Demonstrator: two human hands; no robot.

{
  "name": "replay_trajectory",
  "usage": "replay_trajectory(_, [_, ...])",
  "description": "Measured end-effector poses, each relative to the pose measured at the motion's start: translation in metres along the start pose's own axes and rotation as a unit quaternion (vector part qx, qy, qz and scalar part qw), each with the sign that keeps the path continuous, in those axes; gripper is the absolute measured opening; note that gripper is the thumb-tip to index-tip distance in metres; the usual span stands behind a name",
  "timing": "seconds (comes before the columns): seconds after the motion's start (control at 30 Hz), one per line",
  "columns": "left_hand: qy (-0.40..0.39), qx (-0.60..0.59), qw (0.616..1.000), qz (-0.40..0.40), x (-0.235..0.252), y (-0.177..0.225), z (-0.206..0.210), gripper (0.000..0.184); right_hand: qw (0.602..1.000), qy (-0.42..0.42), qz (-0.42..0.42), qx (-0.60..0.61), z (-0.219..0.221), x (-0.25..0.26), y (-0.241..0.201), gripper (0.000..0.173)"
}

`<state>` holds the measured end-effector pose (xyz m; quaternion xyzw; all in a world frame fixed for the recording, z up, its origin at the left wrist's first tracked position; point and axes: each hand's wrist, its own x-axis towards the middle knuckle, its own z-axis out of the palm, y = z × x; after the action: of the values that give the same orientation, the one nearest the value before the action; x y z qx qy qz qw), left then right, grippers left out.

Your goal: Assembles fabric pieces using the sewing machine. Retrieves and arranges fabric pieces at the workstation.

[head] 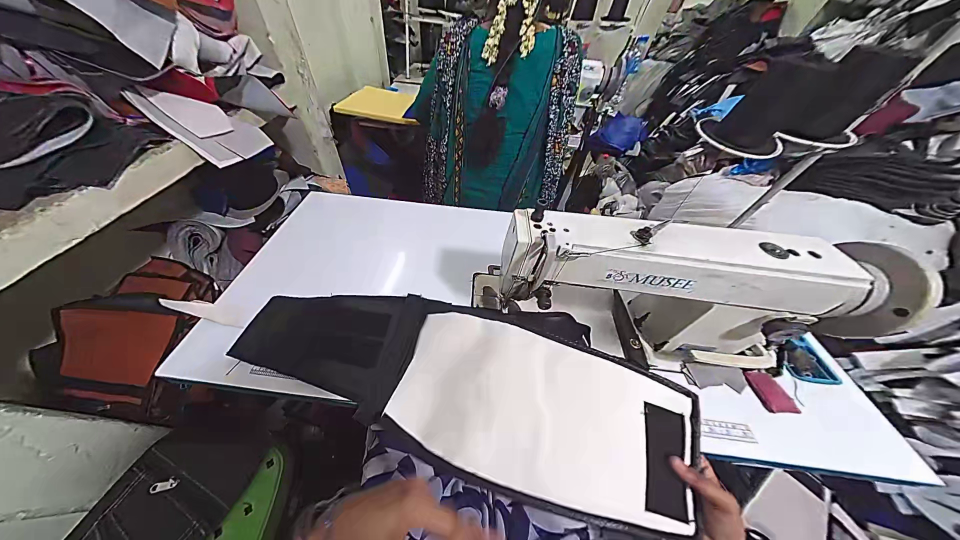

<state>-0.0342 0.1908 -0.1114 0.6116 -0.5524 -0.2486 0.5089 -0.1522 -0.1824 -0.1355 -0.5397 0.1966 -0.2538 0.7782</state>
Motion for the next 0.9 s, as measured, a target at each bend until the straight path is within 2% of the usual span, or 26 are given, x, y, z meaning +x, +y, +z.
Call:
replay_trajectory(0.07, [0.171, 0.149, 0.973, -0.049, 0.049, -0.025, 0.009, 0.037, 0.997, 0.014, 0.001, 0.071, -0.013, 0.003, -0.002, 0.015])
replay_trajectory(0.1, [0.194, 0.235, 0.947, -0.099, 0.071, -0.042, 0.010, 0.045, 0.993, 0.001, -0.007, 0.122, -0.015, 0.006, -0.003, 0.023])
replay_trajectory(0.17, [0.153, 0.322, 0.913, -0.200, 0.101, -0.069, 0.007, 0.062, 0.983, -0.013, -0.031, 0.180, -0.008, 0.005, -0.002, 0.048])
replay_trajectory(0.2, [0.114, 0.339, 0.901, -0.246, 0.109, -0.076, 0.004, 0.068, 0.987, 0.004, -0.063, 0.148, 0.004, -0.002, 0.001, 0.052])
replay_trajectory(0.23, [0.082, 0.343, 0.894, -0.276, 0.113, -0.078, -0.001, 0.072, 0.989, 0.040, -0.111, 0.084, 0.023, -0.012, 0.006, 0.056])
replay_trajectory(0.27, [0.058, 0.332, 0.894, -0.295, 0.116, -0.075, -0.007, 0.073, 0.985, 0.068, -0.158, -0.027, 0.047, -0.020, 0.011, 0.068])
replay_trajectory(0.3, [0.046, 0.314, 0.899, -0.301, 0.115, -0.073, -0.013, 0.075, 0.970, 0.078, -0.206, -0.107, 0.066, -0.025, 0.019, 0.070])
replay_trajectory(0.33, [0.054, 0.288, 0.910, -0.292, 0.113, -0.073, -0.019, 0.076, 0.941, 0.037, -0.278, -0.187, 0.075, -0.026, 0.029, 0.059])
replay_trajectory(0.37, [0.090, 0.247, 0.926, -0.271, 0.110, -0.075, -0.026, 0.076, 0.890, -0.047, -0.340, -0.299, 0.080, -0.020, 0.036, 0.044])
replay_trajectory(0.4, [0.138, 0.197, 0.941, -0.239, 0.106, -0.078, -0.033, 0.076, 0.816, -0.107, -0.381, -0.421, 0.091, -0.013, 0.037, 0.039])
replay_trajectory(0.47, [0.208, 0.075, 0.957, -0.188, 0.097, -0.084, -0.045, 0.075, 0.690, -0.155, -0.410, -0.576, 0.117, -0.010, 0.050, 0.054])
replay_trajectory(0.53, [0.242, 0.049, 0.954, -0.169, 0.091, -0.093, -0.050, 0.067, 0.622, -0.186, -0.385, -0.657, 0.135, -0.009, 0.068, 0.067])
replay_trajectory(0.6, [0.259, 0.156, 0.934, -0.191, 0.090, -0.095, -0.041, 0.048, 0.593, -0.230, -0.348, -0.689, 0.142, -0.011, 0.078, 0.063])
replay_trajectory(0.63, [0.258, 0.240, 0.914, -0.200, 0.092, -0.097, -0.036, 0.048, 0.598, -0.246, -0.333, -0.686, 0.142, -0.011, 0.075, 0.072])
replay_trajectory(0.67, [0.250, 0.324, 0.889, -0.206, 0.093, -0.097, -0.033, 0.050, 0.632, -0.254, -0.309, -0.663, 0.139, -0.008, 0.067, 0.087])
replay_trajectory(0.7, [0.244, 0.380, 0.868, -0.206, 0.094, -0.096, -0.034, 0.051, 0.665, -0.235, -0.287, -0.648, 0.135, -0.003, 0.056, 0.096])
replay_trajectory(0.73, [0.237, 0.407, 0.858, -0.205, 0.092, -0.097, -0.038, 0.051, 0.677, -0.180, -0.282, -0.655, 0.128, 0.005, 0.047, 0.100])
replay_trajectory(0.8, [0.228, 0.393, 0.869, -0.195, 0.086, -0.102, -0.047, 0.048, 0.692, -0.079, -0.242, -0.676, 0.108, 0.026, 0.036, 0.096])
replay_trajectory(0.9, [0.222, 0.334, 0.896, -0.190, 0.084, -0.109, -0.055, 0.043, 0.757, -0.073, -0.178, -0.625, 0.103, 0.035, 0.036, 0.086])
